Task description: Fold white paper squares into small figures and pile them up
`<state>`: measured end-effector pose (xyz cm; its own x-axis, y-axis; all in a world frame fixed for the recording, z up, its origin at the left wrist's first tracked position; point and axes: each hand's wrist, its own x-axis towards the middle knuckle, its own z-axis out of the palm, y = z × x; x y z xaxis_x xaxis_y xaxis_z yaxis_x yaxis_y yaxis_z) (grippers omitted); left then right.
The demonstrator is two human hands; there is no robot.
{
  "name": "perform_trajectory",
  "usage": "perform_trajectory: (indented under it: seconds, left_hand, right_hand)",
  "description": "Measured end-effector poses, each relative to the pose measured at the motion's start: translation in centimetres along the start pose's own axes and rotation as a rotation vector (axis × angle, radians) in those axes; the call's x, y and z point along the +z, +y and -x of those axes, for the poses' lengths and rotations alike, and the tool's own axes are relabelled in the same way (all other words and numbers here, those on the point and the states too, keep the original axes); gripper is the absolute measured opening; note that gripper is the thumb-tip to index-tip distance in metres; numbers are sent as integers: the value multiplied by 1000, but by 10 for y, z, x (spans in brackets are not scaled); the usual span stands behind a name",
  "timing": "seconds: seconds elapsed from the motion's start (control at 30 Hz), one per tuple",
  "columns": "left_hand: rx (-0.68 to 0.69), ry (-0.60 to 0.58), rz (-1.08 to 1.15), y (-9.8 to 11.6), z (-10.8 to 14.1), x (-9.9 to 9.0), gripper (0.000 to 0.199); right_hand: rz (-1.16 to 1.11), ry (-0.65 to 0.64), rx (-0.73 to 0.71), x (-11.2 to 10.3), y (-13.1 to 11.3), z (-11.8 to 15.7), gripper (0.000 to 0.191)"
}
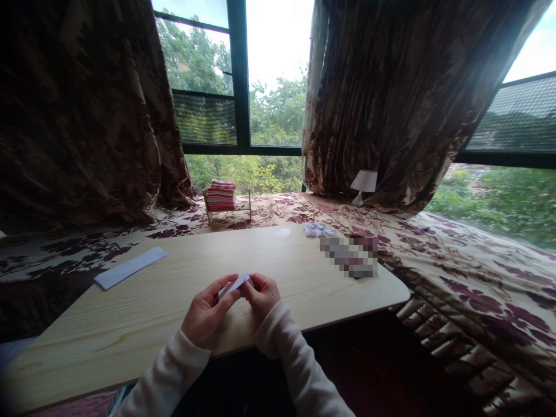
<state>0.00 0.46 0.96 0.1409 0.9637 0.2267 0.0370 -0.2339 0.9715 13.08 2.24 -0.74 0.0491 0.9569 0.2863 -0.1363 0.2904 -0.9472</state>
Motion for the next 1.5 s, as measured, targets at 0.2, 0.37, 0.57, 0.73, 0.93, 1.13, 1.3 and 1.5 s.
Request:
perform_trajectory:
  seconds: [0.2,0.37,0.57,0.73,0.93,1.13,1.3,1.5]
  left_hand:
    - [0,-16,117,1,0,0,44]
    - [-5,15,51,3,-1,0,39]
    - [56,110,-37,1,-3,-5,33]
    - [39,184,-89,3,-2,-3,31]
    - [-5,141,-64,6,-2,-1,28]
    - [-60,442,100,-3,-11,-12,25]
    - [-75,560,164,-17,-18,-19,32]
    - [-60,506,182,-16,-17,-18,31]
  right_hand:
    - [-18,8,-16,2,2,-1,20]
    - [-46,77,-108,6,0,1,33]
    - [41,64,-130,4,0,2,13]
    - [163,79,-137,2,-1,2,12]
    - [158,117,-245,2,-9,4,16]
    - [9,210,-277,-2,-10,5,9]
    - [-4,156,-316,-1,-16,12,20]
    - [-29,121,-291,-1,-14,13,20]
